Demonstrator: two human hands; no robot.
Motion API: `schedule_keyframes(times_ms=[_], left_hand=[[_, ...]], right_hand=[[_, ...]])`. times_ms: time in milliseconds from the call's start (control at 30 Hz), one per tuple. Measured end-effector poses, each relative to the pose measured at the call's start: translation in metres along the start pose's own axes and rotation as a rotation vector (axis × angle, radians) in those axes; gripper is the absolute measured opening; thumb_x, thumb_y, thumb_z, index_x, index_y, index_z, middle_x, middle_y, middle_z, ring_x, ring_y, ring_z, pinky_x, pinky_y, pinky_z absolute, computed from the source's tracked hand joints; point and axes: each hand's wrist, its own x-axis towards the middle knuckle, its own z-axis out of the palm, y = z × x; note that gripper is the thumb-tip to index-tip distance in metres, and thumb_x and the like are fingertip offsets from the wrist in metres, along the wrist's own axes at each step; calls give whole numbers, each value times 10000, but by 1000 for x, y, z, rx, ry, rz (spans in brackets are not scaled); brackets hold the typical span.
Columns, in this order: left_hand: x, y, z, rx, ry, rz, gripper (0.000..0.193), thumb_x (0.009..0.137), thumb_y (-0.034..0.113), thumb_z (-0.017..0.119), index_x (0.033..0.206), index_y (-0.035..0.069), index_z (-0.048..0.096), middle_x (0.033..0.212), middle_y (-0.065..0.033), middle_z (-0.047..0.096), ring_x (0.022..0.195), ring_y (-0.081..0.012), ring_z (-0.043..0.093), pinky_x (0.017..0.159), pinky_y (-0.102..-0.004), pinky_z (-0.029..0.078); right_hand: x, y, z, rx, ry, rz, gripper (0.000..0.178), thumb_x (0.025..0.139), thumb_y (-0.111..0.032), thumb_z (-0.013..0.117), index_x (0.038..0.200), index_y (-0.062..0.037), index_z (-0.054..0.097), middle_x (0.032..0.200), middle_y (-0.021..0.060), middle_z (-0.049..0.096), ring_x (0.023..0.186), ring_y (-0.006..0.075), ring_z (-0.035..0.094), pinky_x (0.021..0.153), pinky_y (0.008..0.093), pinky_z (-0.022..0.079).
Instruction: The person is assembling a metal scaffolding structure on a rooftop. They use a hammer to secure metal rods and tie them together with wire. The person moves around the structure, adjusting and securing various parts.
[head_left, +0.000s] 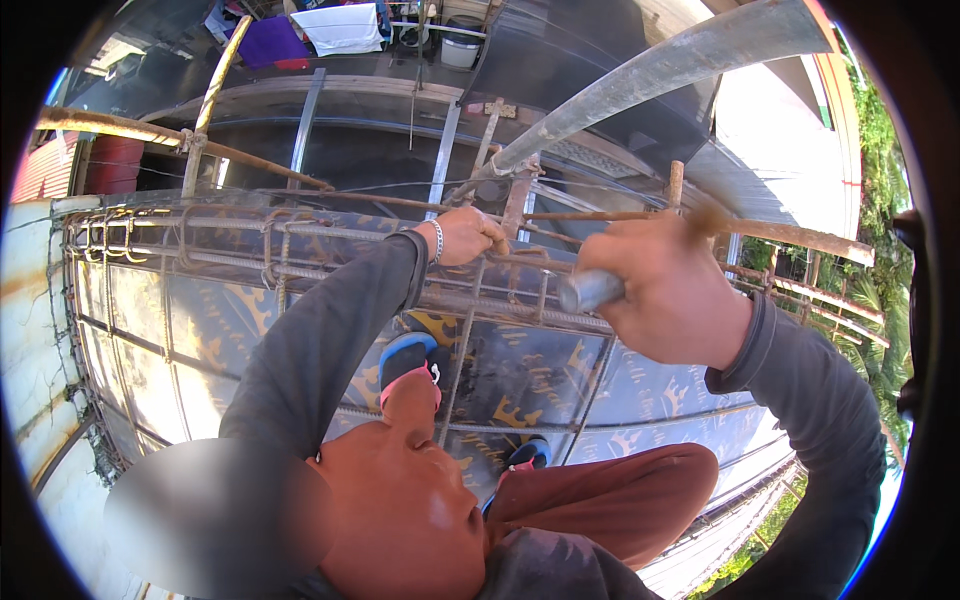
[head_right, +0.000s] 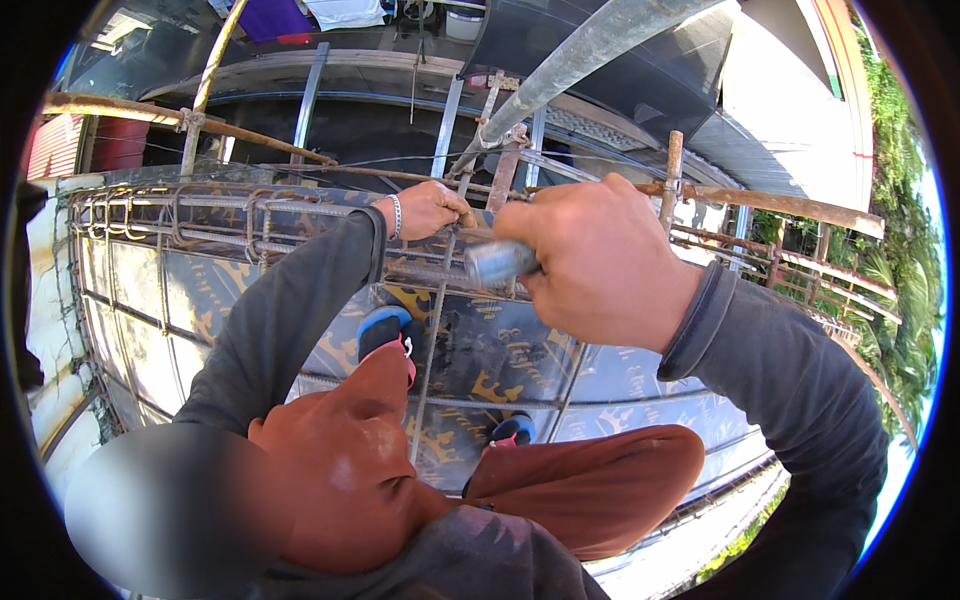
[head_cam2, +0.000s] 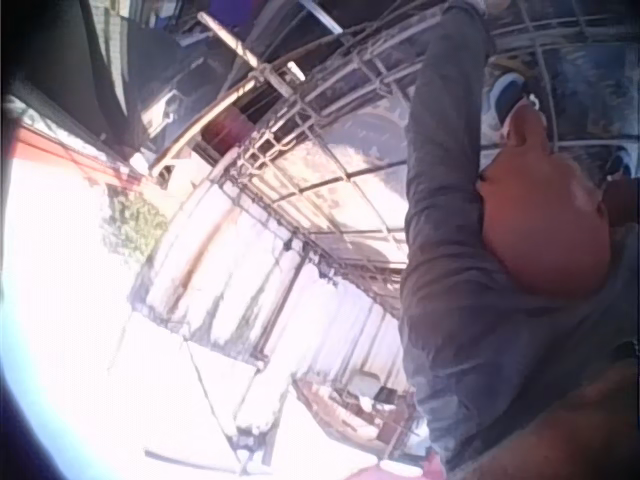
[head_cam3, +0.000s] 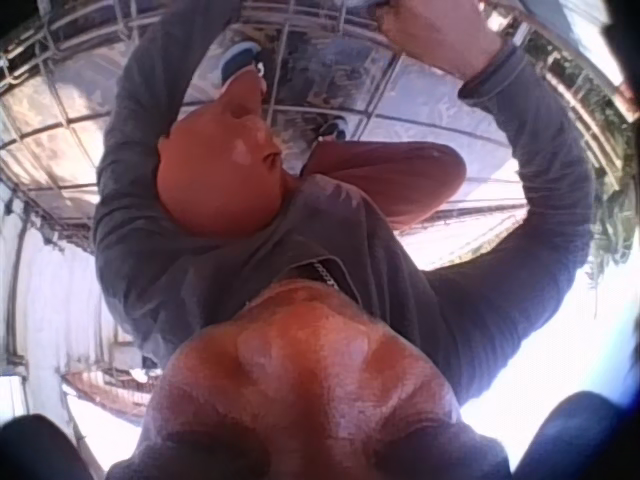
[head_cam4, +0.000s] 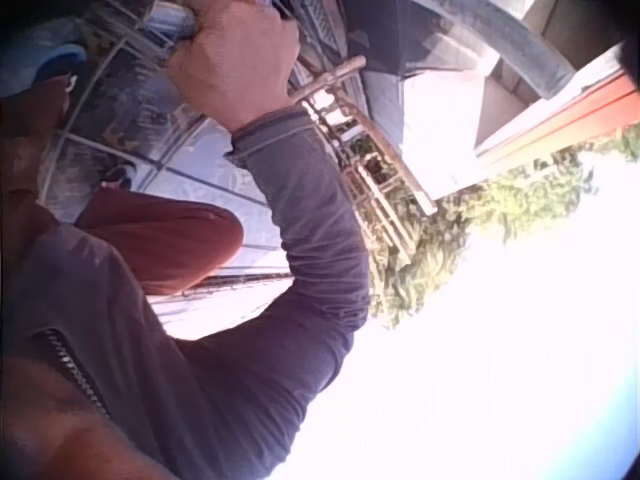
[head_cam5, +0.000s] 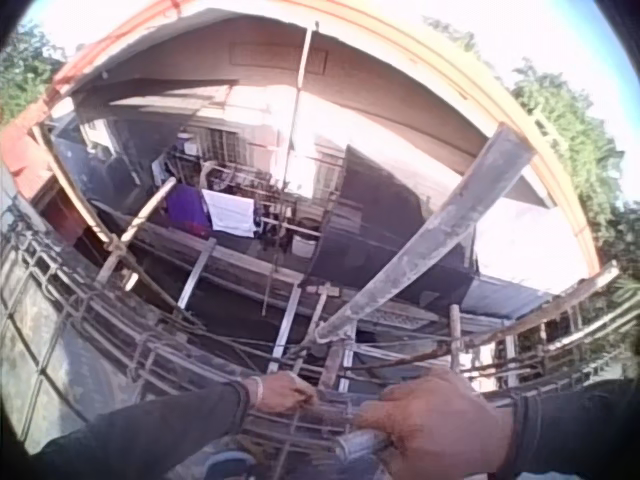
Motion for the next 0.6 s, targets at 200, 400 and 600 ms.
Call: schedule_keyframes(times_ms=[200,400,600], left_hand=[[-8,2,-12,36,-111,9,350,803,32,513,1123,51,655,1131,-120,664,1048,-272,610,923,-355,464],[-18,4,2,189,30,156,394,712,48,641,1106,30,637,1176,-135,636,1113,-330,588,990,-390,454],[-16,13,12,266,118,132,333,724,66,660,1054,24,658,1116,-149,655,1024,-346,624,906,-401,500]], right_hand=[[3,-2,-16,503,-164,512,293,815,-211,756,992,-3,651,828,60,611,764,131,564,695,312,464],[-4,-1,-8,744,-550,480,430,863,-421,724,996,-19,648,718,4,586,627,85,546,569,270,449],[-10,-17,-6,981,-331,702,390,908,-377,681,968,4,622,637,36,547,606,132,550,590,298,473]])
